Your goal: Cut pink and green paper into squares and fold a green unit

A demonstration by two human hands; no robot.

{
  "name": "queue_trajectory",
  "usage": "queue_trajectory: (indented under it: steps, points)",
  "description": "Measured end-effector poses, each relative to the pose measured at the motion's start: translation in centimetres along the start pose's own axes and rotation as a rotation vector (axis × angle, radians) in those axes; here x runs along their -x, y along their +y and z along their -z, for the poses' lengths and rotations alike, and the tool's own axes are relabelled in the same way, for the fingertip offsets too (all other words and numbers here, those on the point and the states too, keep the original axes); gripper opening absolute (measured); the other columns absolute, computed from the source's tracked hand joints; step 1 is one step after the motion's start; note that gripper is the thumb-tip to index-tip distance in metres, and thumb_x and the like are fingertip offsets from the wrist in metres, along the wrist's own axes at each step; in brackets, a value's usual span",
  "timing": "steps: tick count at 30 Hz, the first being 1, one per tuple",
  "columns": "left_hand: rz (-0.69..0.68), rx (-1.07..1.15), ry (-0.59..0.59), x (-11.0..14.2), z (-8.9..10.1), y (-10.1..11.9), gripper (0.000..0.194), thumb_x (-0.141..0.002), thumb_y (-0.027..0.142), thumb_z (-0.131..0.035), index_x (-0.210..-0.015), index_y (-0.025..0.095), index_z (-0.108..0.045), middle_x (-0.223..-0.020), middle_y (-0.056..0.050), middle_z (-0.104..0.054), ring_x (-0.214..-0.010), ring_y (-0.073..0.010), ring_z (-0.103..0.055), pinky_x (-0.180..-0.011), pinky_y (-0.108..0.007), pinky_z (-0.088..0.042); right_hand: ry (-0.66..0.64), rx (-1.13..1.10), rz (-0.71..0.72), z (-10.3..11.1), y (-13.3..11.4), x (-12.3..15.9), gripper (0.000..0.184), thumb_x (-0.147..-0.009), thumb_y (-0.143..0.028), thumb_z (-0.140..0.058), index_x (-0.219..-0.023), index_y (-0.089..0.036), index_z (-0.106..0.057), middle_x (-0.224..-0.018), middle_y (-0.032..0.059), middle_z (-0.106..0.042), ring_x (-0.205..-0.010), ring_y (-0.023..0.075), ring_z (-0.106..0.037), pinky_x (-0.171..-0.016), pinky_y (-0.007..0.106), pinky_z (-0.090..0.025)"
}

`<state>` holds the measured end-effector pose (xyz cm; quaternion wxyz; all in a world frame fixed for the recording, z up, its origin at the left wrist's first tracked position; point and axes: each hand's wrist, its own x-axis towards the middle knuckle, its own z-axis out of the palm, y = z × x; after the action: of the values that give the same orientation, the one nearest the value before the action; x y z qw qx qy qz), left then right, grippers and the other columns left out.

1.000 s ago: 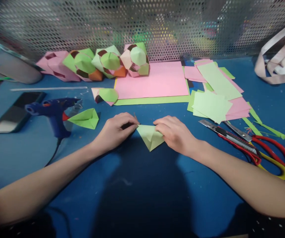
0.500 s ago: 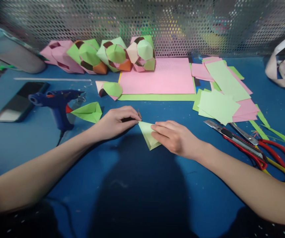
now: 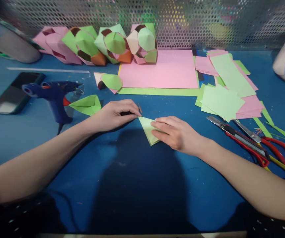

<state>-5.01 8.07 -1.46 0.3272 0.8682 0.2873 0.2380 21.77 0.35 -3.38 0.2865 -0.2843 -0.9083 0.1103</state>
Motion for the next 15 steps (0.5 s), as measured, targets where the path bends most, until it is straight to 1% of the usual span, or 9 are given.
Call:
queue_trajectory:
  steps: [2, 4, 10, 15]
  points:
    - [0.016, 0.000, 0.000, -0.02, 0.03, 0.07, 0.016, -0.091, 0.022, -0.059, -0.089, 0.021, -0.075, -0.093, -0.006, -0.071, -0.094, -0.0191, -0.067, -0.089, -0.033, -0.052, -0.005, -0.022, -0.052, -0.01, -0.14, -0.06, 0.024, -0.099, -0.022, -0.053, -0.116, -0.022, -0.070, -0.122, 0.0098, -0.072, -0.118, 0.0257, -0.065, -0.096, 0.050, -0.057]
    - [0.044, -0.004, -0.004, -0.04, 0.06, 0.19, 0.016, -0.090, 0.024, -0.059, -0.088, 0.021, -0.075, -0.093, -0.005, -0.071, -0.094, -0.0194, -0.067, -0.089, -0.034, -0.053, -0.015, -0.030, -0.075, 0.05, -0.31, -0.16, 0.023, -0.099, -0.025, -0.054, -0.114, -0.023, -0.071, -0.121, 0.0096, -0.072, -0.117, 0.0259, -0.065, -0.096, 0.050, -0.057]
    - [0.037, 0.007, -0.008, -0.09, 0.14, 0.35, 0.017, -0.090, 0.025, -0.059, -0.088, 0.021, -0.075, -0.093, -0.006, -0.071, -0.094, -0.0198, -0.067, -0.090, -0.034, -0.053, -0.020, -0.027, -0.074, 0.20, -0.57, -0.33, 0.024, -0.100, -0.027, -0.050, -0.111, -0.023, -0.071, -0.120, 0.0105, -0.072, -0.114, 0.0258, -0.066, -0.093, 0.049, -0.057]
    - [0.070, 0.018, -0.025, -0.12, 0.25, 0.29, 0.015, -0.089, 0.028, -0.061, -0.087, 0.022, -0.076, -0.093, -0.005, -0.071, -0.095, -0.0205, -0.067, -0.090, -0.035, -0.053, -0.031, -0.038, -0.072, 0.20, -0.48, -0.24, 0.026, -0.101, -0.028, -0.049, -0.113, -0.025, -0.071, -0.121, 0.0101, -0.071, -0.113, 0.0257, -0.065, -0.094, 0.051, -0.056]
